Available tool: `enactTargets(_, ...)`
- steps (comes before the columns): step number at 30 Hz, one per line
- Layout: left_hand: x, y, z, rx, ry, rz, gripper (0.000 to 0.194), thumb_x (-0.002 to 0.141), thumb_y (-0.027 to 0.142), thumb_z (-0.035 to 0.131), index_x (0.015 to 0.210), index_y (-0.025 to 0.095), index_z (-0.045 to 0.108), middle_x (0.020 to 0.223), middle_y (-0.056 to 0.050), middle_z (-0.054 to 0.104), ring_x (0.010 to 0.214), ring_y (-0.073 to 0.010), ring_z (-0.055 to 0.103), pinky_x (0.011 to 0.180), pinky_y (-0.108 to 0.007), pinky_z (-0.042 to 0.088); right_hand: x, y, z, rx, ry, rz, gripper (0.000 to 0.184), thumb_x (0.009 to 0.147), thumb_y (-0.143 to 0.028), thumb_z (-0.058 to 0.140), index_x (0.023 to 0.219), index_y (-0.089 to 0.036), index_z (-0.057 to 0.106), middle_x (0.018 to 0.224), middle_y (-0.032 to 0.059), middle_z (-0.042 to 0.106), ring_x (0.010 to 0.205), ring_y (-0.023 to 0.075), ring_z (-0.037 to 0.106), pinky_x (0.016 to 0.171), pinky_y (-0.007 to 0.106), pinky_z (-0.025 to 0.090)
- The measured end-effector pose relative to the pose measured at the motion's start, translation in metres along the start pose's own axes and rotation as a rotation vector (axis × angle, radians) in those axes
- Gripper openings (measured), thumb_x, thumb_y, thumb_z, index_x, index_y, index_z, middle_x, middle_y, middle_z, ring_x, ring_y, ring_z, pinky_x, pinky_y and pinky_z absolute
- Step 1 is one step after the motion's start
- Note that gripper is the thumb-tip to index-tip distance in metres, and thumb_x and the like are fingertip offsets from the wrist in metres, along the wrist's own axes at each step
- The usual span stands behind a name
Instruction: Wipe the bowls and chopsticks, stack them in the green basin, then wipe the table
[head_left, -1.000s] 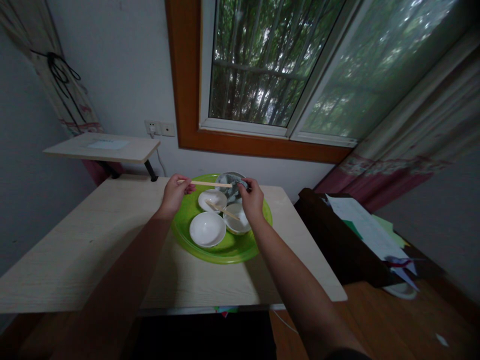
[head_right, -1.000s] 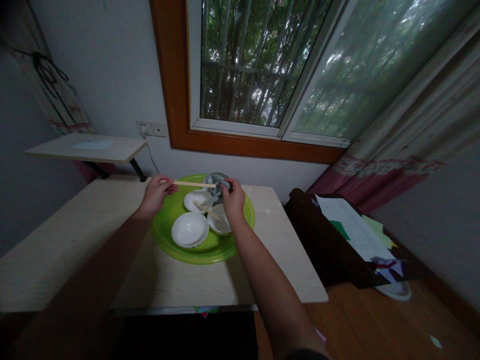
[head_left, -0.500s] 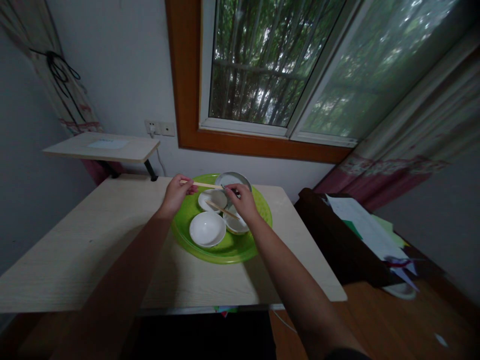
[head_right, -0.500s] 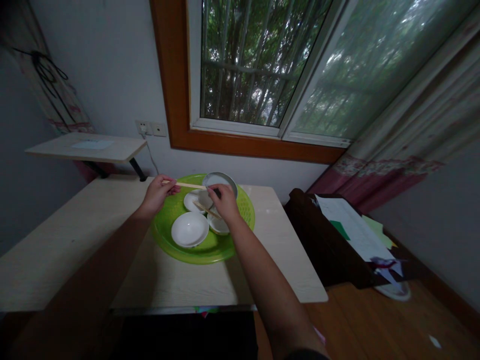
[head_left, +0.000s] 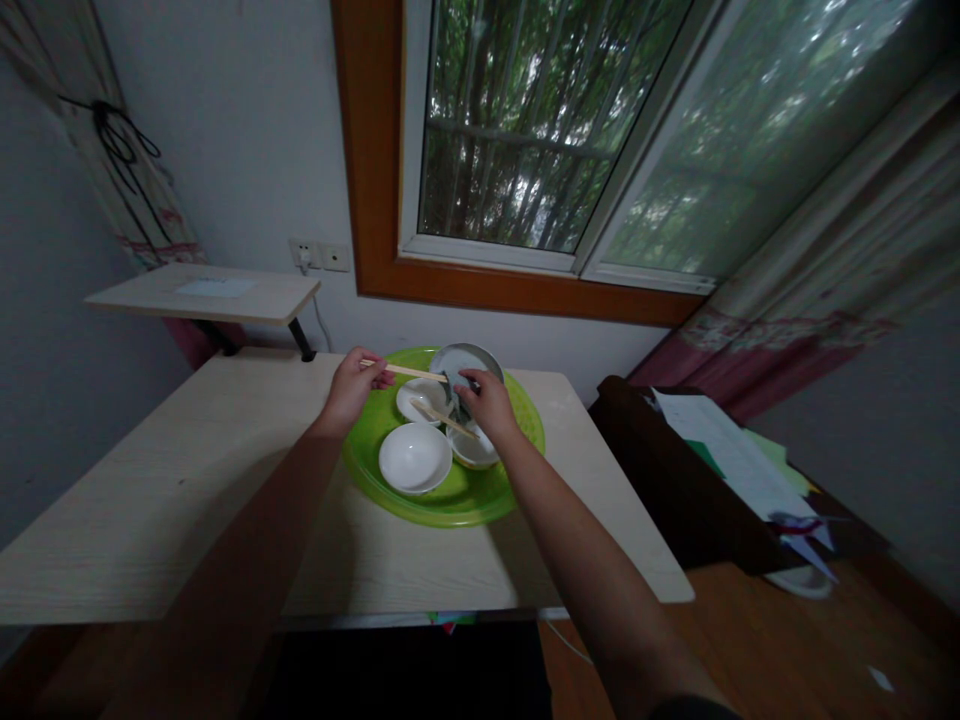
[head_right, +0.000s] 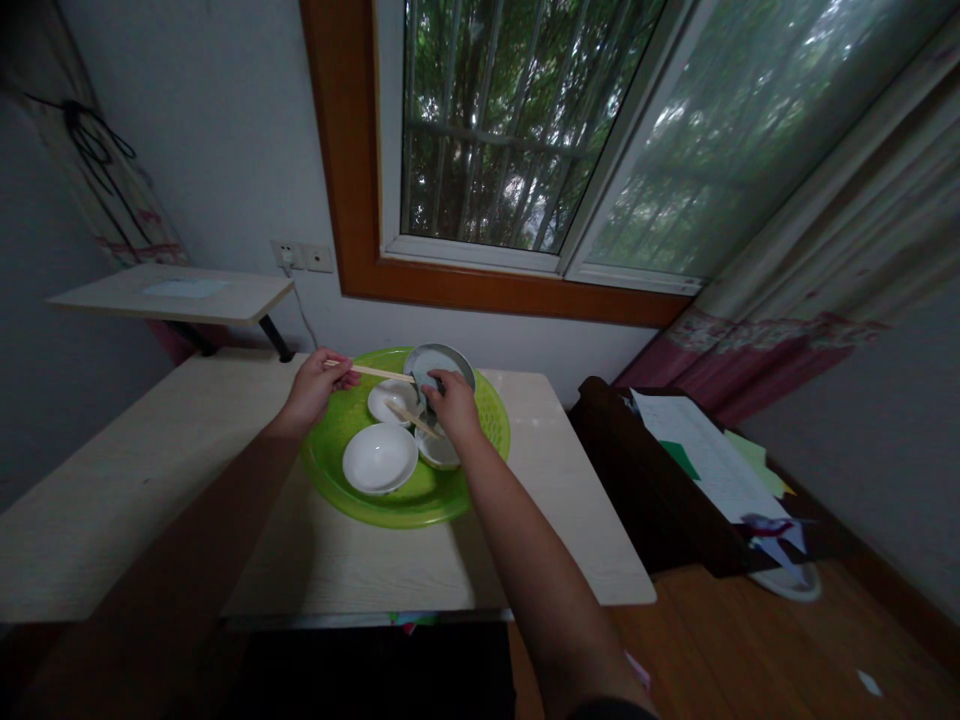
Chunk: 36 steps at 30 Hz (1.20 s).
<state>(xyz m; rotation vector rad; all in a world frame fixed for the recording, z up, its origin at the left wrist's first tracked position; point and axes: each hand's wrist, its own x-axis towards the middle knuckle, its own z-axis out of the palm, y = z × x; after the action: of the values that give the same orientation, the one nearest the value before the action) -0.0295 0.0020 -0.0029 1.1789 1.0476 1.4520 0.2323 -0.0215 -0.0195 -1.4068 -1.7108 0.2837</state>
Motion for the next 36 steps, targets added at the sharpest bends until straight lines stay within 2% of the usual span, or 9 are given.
enactTargets(7,0.000,0.000,0.001,-0.020,0.009,-0.011,0.016,0.082,0.024,0.069,0.089,0.020,0.055,0.071,-0.002,0.071,0.063,-0.0153,0.068,0.063,-0.026,0.050,0.001,-0.010,-0.005,0.037,0.001,0.159,0.025,0.086,-0.028,0.070,0.108,-0.019,0.077,0.097,0.0078,0.078,0.085,0.0231,0.069,0.082,0.035,0.052)
enactTargets(12,0.001,0.000,0.000,-0.044,0.020,-0.014,0.018,0.081,0.023,0.070,0.089,0.019,0.054,0.070,-0.002,0.070,0.062,-0.0148,0.067,0.062,-0.025,0.050,0.001,-0.012,-0.007,0.112,0.084,0.217,0.023,0.084,-0.035,0.068,0.099,-0.018,0.075,0.092,0.0050,0.077,0.081,0.0212,0.066,0.077,0.032,0.048)
enactTargets(16,0.002,0.001,-0.001,-0.068,0.090,-0.016,0.019,0.080,0.023,0.070,0.088,0.020,0.053,0.068,0.000,0.068,0.059,-0.0134,0.065,0.060,-0.023,0.048,0.001,-0.009,-0.010,0.091,0.194,0.217,0.027,0.084,-0.042,0.064,0.094,-0.018,0.072,0.083,0.0036,0.072,0.075,0.0206,0.061,0.073,0.032,0.046)
enactTargets(20,0.001,0.003,0.000,-0.064,0.104,-0.024,0.019,0.079,0.023,0.070,0.088,0.020,0.053,0.068,0.000,0.067,0.060,-0.0132,0.065,0.060,-0.023,0.048,0.001,-0.007,-0.011,0.080,0.233,0.163,0.030,0.087,-0.044,0.060,0.099,-0.017,0.070,0.083,0.0043,0.070,0.074,0.0207,0.059,0.073,0.033,0.046)
enactTargets(23,0.000,0.004,0.001,-0.056,0.092,-0.021,0.019,0.079,0.023,0.070,0.088,0.020,0.053,0.068,0.000,0.067,0.059,-0.0130,0.065,0.060,-0.023,0.048,0.001,-0.008,-0.009,0.083,0.209,0.050,0.027,0.090,-0.041,0.060,0.100,-0.018,0.069,0.095,0.0075,0.069,0.084,0.0216,0.060,0.078,0.033,0.048)
enactTargets(26,-0.001,0.004,0.001,-0.040,0.053,-0.016,0.019,0.079,0.024,0.070,0.089,0.020,0.054,0.069,0.000,0.068,0.061,-0.0136,0.065,0.062,-0.024,0.048,0.000,-0.009,-0.007,0.061,0.156,-0.051,0.020,0.089,-0.034,0.064,0.101,-0.019,0.070,0.107,0.0104,0.067,0.095,0.0229,0.061,0.086,0.035,0.051)
enactTargets(31,-0.003,0.004,0.001,-0.005,-0.007,-0.003,0.023,0.079,0.029,0.073,0.089,0.020,0.054,0.072,-0.001,0.070,0.063,-0.0150,0.067,0.063,-0.026,0.050,-0.001,-0.010,-0.006,0.022,0.016,-0.145,0.022,0.089,-0.023,0.068,0.109,-0.022,0.075,0.111,0.0092,0.071,0.108,0.0244,0.063,0.101,0.040,0.048)
enactTargets(36,-0.004,0.004,0.000,0.011,-0.046,0.015,0.024,0.080,0.030,0.073,0.090,0.020,0.055,0.072,-0.001,0.071,0.063,-0.0152,0.067,0.063,-0.027,0.050,0.000,-0.011,-0.008,-0.034,-0.048,-0.184,0.021,0.091,-0.021,0.068,0.109,-0.022,0.079,0.111,0.0086,0.077,0.107,0.0248,0.067,0.100,0.040,0.046)
